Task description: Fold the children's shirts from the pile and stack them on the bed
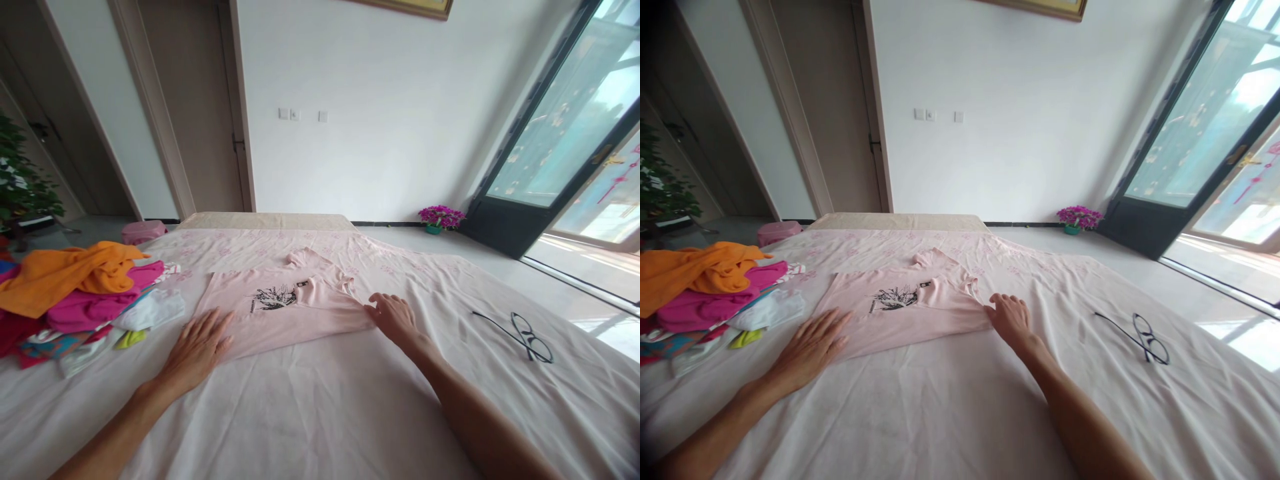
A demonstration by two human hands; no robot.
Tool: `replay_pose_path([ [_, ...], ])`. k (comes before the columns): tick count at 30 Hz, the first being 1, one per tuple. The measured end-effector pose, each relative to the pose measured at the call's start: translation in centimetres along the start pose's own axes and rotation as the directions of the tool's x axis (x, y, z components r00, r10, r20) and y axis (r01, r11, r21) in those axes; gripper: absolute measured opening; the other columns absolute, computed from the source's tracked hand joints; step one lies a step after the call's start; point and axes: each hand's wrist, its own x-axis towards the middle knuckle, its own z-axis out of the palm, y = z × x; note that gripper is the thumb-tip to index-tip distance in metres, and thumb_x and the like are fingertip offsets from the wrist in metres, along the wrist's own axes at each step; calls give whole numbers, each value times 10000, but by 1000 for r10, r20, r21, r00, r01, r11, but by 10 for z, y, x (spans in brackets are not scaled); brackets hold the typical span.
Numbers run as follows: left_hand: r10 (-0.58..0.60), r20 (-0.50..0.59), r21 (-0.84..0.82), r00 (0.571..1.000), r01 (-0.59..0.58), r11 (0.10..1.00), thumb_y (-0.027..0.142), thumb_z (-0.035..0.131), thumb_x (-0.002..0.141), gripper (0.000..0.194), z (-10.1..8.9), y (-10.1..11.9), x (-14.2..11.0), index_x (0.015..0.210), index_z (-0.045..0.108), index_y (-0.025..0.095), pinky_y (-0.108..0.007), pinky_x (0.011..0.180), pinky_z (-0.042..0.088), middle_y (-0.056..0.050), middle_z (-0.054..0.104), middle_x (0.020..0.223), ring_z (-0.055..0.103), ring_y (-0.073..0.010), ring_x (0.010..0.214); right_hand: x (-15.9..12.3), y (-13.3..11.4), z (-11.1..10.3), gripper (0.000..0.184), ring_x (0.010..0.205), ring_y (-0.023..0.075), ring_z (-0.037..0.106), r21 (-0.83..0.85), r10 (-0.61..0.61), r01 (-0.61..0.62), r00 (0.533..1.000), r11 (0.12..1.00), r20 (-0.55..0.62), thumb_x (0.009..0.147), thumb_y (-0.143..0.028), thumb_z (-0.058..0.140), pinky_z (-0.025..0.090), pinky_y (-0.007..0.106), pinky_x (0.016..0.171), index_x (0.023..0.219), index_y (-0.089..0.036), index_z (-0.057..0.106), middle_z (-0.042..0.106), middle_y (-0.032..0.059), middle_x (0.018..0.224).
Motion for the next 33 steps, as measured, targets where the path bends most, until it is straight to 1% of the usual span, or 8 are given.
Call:
replay_pose_path([
  [4, 70, -63, -22, 996, -71, 997, 331, 404, 938, 525, -13, 15, 4, 1453, 412, 233, -515, 1149, 247, -102, 356, 1547, 295, -285, 1430, -6, -37, 0, 447, 1244, 244, 498, 35, -322, 326, 942, 945, -94, 995, -401, 340, 374, 377, 1021, 1345, -196, 527, 584, 111, 1330],
  [7, 210, 1, -110, 978, -208, 972, 328, 371, 967, 536, -22, 26, 4, 1496, 319, 258, -411, 1176, 246, -47, 318, 1571, 265, -207, 1447, -8, -57, 17, 572, 1424, 239, 289, 93, -542, 545, 838, 833, -63, 1003, -467, 274, 264, 409, 1152, 1487, -173, 355, 381, 100, 1523],
  [9, 251, 67, -153, 966, -238, 959, 385, 360, 977, 546, -25, 29, 3, 1507, 287, 275, -393, 1170, 257, -35, 311, 1574, 263, -201, 1448, -6, -58, 33, 607, 1448, 244, 237, 106, -590, 589, 807, 801, -22, 1004, -486, 247, 233, 434, 1176, 1520, -167, 286, 310, 96, 1556],
  [14, 217, 127, -148, 968, -198, 969, 489, 357, 967, 570, -27, 17, -4, 1506, 276, 322, -441, 1170, 222, -33, 289, 1583, 241, -239, 1454, 4, -38, 64, 643, 1461, 242, 195, 48, -525, 524, 851, 850, 8, 991, -533, 243, 201, 442, 1196, 1526, -175, 268, 227, 79, 1581],
  [21, 45, 112, -94, 993, -34, 995, 529, 353, 954, 569, -16, -12, -9, 1474, 367, 296, -437, 1154, 238, -67, 382, 1537, 306, -244, 1425, 1, -39, 70, 637, 1463, 234, 189, -3, -435, 435, 900, 900, 9, 988, -523, 261, 190, 427, 1195, 1517, -170, 296, 234, 82, 1583],
  [27, 8, 105, -67, 994, -1, 998, 524, 364, 946, 569, -11, -15, -10, 1453, 414, 270, -432, 1138, 270, -87, 415, 1516, 324, -252, 1417, -1, -51, 46, 540, 1413, 246, 313, -27, -405, 407, 913, 913, 48, 991, -426, 291, 261, 417, 1141, 1449, -168, 415, 365, 120, 1529],
  [30, -11, 106, -71, 994, 19, 997, 511, 405, 930, 555, -16, -10, -7, 1420, 460, 254, -424, 1120, 301, -95, 450, 1488, 368, -254, 1390, 5, -65, 23, 436, 1198, 272, 545, -28, -361, 365, 928, 931, 92, 993, -354, 278, 368, 428, 1016, 1196, -194, 630, 610, 132, 1287],
  [33, -74, 105, -96, 992, 84, 992, 413, 431, 928, 430, -27, 4, 6, 1287, 581, 228, -390, 1062, 366, -97, 564, 1374, 494, -235, 1280, 16, -81, 9, 396, 1118, 271, 580, -7, -337, 338, 938, 941, 78, 987, -325, 305, 377, 418, 973, 1106, -202, 663, 665, 124, 1168],
])
